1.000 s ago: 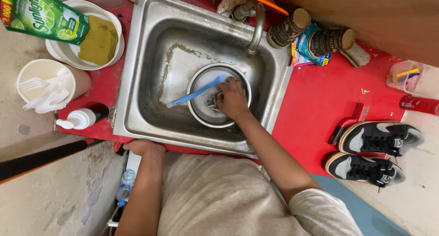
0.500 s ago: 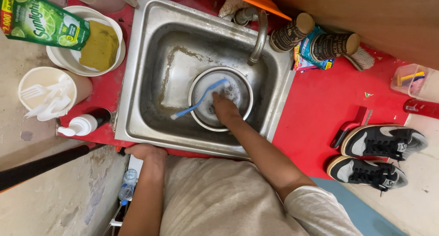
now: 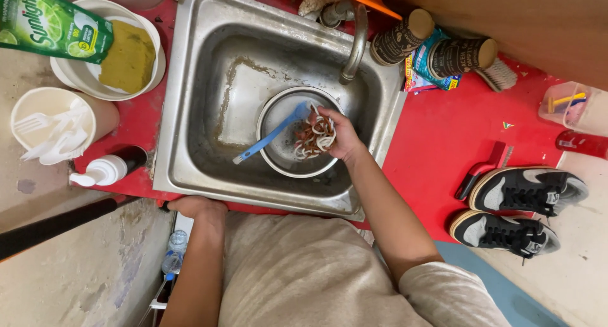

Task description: The person is washing a pair of shoelaces in a small metal bowl inside a sink, using a toothbrush to scrub them with soap and water.

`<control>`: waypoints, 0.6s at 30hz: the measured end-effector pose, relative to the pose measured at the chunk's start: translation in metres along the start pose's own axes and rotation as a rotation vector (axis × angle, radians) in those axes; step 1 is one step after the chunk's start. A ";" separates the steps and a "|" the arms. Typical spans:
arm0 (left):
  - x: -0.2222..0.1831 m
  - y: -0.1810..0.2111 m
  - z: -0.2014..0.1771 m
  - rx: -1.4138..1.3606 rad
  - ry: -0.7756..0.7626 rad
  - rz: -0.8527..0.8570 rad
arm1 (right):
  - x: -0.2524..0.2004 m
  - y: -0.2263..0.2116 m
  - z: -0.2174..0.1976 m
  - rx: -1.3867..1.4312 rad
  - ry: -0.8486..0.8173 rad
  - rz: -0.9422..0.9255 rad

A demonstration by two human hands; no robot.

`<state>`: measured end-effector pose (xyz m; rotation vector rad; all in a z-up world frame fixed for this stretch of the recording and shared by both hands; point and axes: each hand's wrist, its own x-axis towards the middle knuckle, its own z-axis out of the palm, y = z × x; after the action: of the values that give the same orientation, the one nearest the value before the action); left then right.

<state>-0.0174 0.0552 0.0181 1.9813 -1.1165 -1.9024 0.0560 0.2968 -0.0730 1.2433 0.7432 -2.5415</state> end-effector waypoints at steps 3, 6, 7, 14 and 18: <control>0.005 -0.003 -0.002 0.006 -0.017 -0.044 | -0.004 -0.001 0.002 0.067 -0.084 -0.004; 0.010 -0.002 -0.009 0.026 -0.023 -0.018 | 0.021 0.019 -0.027 -0.037 -0.141 -0.107; 0.002 0.001 -0.006 0.024 -0.023 -0.018 | 0.019 0.016 -0.021 -0.038 -0.142 -0.107; -0.018 0.010 -0.004 0.061 0.000 -0.013 | -0.003 0.013 0.034 -0.220 0.219 -0.147; -0.013 0.010 -0.005 0.102 0.015 -0.001 | -0.024 0.004 0.061 -0.254 0.279 -0.104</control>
<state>-0.0153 0.0543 0.0347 2.0450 -1.2313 -1.8630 0.0310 0.2608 -0.0242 1.5186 1.1770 -2.2808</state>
